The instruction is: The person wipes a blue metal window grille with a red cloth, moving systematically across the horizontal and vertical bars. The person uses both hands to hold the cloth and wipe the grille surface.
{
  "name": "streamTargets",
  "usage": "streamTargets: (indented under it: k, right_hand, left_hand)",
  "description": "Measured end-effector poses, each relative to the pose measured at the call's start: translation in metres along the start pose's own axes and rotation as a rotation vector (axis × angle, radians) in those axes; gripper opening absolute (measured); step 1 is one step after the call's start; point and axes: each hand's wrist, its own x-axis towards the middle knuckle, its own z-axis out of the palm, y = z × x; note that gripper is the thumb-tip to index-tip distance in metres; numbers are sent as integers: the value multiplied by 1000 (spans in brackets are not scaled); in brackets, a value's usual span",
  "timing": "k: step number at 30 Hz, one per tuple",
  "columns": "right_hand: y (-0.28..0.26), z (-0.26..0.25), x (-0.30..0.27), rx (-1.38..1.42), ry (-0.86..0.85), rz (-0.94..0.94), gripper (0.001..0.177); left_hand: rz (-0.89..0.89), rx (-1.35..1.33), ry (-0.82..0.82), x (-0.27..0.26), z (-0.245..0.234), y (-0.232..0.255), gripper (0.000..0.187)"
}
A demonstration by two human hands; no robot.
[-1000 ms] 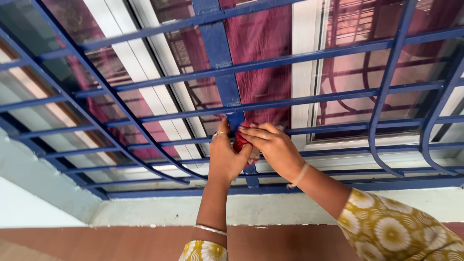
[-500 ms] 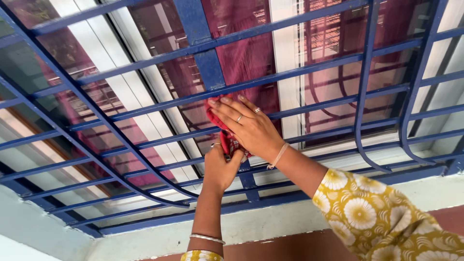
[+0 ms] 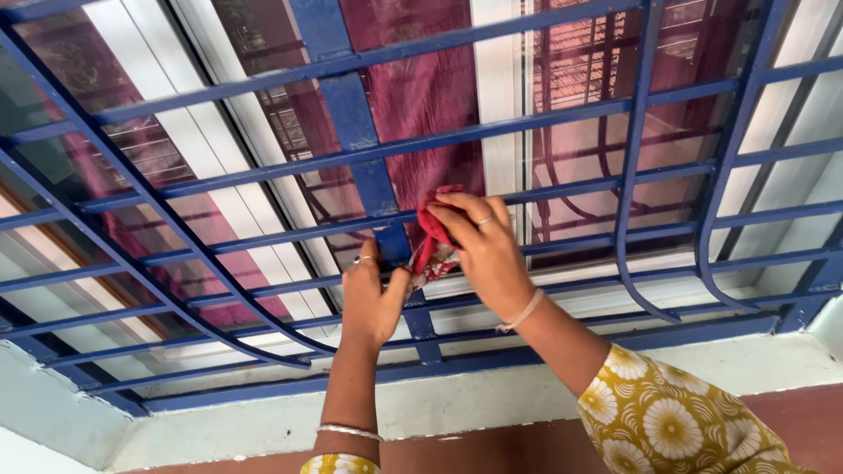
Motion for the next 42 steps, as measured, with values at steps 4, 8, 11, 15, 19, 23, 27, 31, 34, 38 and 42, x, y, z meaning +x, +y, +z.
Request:
streamTargets:
  k: [4, 8, 11, 15, 19, 23, 27, 31, 34, 38, 42]
  right_hand:
    - [-22, 32, -1, 58, -63, -27, 42]
    - [-42, 52, 13, 125, -81, -61, 47]
    - [-35, 36, 13, 94, -92, -52, 48]
    - [-5, -6, 0, -117, -26, 79, 49]
    - [2, -17, -8, -34, 81, 155, 50]
    - [-19, 20, 3, -53, -80, 105, 49]
    - [-25, 30, 5, 40, -85, 25, 51]
    - [4, -2, -17, 22, 28, 139, 58]
    - [21, -33, -47, 12, 90, 177, 61]
    - [7, -12, -67, 79, -7, 203, 55]
    - [-21, 35, -58, 149, 22, 102, 43]
  left_hand:
    - [3, 71, 12, -5, 15, -18, 43]
    - [96, 210, 107, -8, 28, -32, 22]
    - [79, 108, 144, -13, 30, -20, 46]
    - [-7, 213, 141, -13, 28, -7, 32]
    - [32, 284, 157, -11, 32, -10, 31]
    - [65, 361, 192, -13, 40, -20, 31]
    - [133, 356, 241, -19, 47, -19, 50]
    - [135, 270, 302, -36, 59, -10, 67]
    - [103, 388, 289, -47, 67, -6, 72]
    - [75, 448, 260, -47, 70, -5, 75]
    - [77, 494, 168, -47, 59, -11, 83]
